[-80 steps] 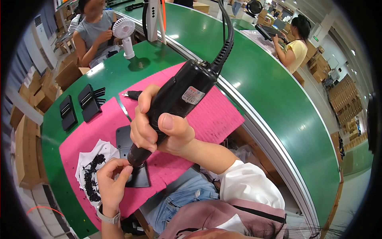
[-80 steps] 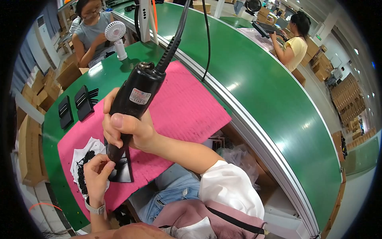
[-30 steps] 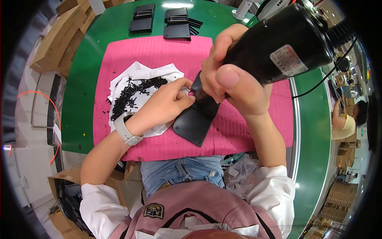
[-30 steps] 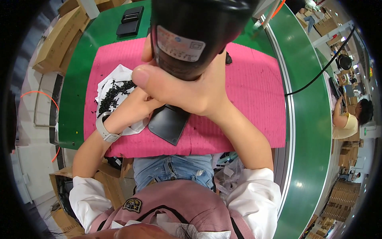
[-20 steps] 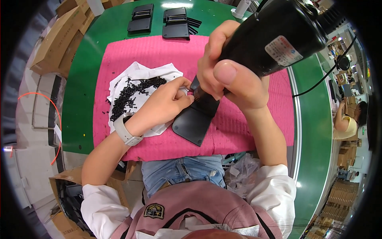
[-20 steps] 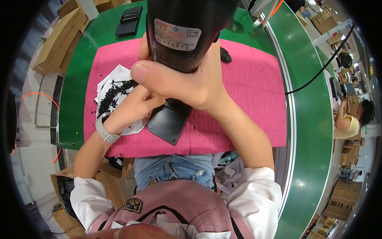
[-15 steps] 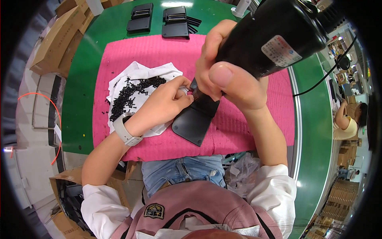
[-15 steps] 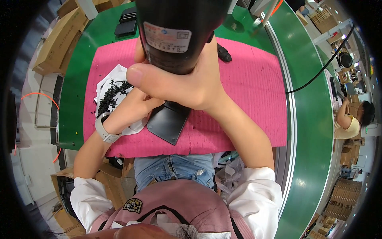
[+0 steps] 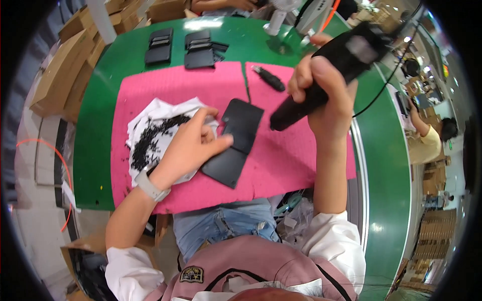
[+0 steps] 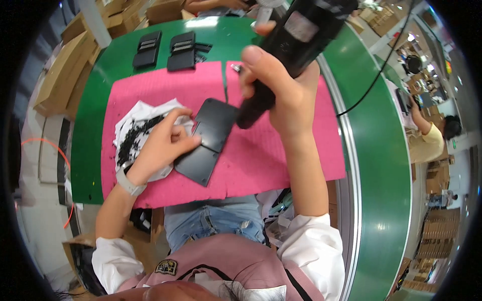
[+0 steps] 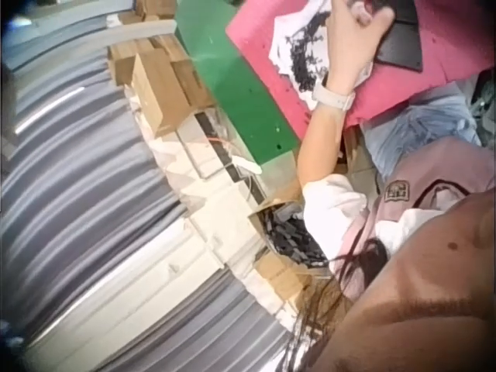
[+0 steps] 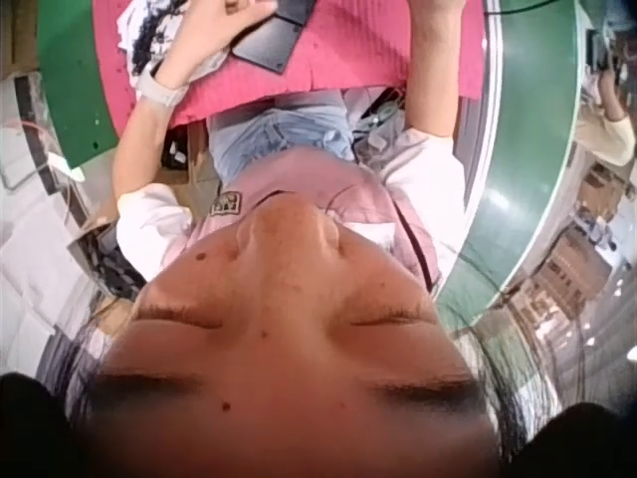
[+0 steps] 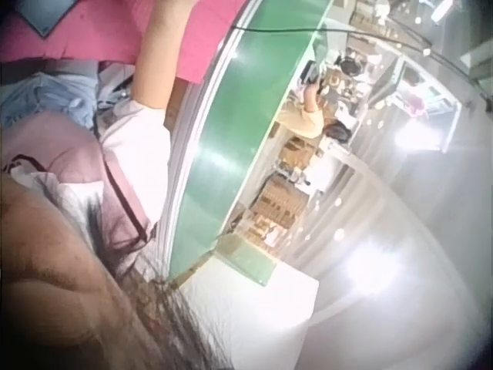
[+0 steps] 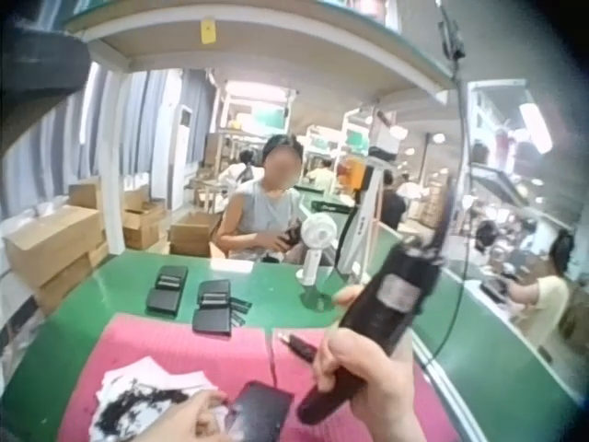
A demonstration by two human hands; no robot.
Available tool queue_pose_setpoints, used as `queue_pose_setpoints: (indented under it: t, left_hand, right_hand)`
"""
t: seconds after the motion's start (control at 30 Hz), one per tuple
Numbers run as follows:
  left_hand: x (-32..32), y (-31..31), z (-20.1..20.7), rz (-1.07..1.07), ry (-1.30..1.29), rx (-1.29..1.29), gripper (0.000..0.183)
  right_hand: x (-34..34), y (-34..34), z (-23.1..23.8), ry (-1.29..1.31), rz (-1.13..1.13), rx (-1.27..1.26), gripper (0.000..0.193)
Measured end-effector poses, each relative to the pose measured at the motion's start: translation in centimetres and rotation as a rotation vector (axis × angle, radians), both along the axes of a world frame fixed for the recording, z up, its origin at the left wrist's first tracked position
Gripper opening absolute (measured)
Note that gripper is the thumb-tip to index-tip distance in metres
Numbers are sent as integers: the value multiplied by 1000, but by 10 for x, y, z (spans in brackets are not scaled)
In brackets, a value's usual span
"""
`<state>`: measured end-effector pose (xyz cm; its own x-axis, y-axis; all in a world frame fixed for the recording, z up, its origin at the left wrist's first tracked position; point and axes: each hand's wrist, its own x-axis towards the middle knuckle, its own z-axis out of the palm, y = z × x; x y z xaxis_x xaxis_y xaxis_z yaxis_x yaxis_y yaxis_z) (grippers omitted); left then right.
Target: Assembling plastic casing components using an electric screwdriver and trimming material with a utility knife.
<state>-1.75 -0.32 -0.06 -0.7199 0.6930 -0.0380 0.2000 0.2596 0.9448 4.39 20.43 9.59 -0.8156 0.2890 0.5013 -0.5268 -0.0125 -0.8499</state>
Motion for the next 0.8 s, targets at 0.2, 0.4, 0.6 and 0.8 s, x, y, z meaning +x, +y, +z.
queue_pose_setpoints:
  t: [0.2, 0.4, 0.6, 0.8]
  left_hand:
    - [20, 0, 6, 37, 163, 141, 47]
    - [31, -4, 32, 174, 479, 224, 42]
    - [35, -5, 55, 50, 932, 212, 49]
    - [9, -11, 39, 428, 683, 590, 58]
  right_hand:
    - [-2, 111, -72, -446, -435, 213, 47]
    - [6, 60, -53, -59, -742, 1274, 62]
    - [12, 2, -37, -34, 300, 1230, 43]
    - [-4, -21, -50, 287, 39, 636, 37]
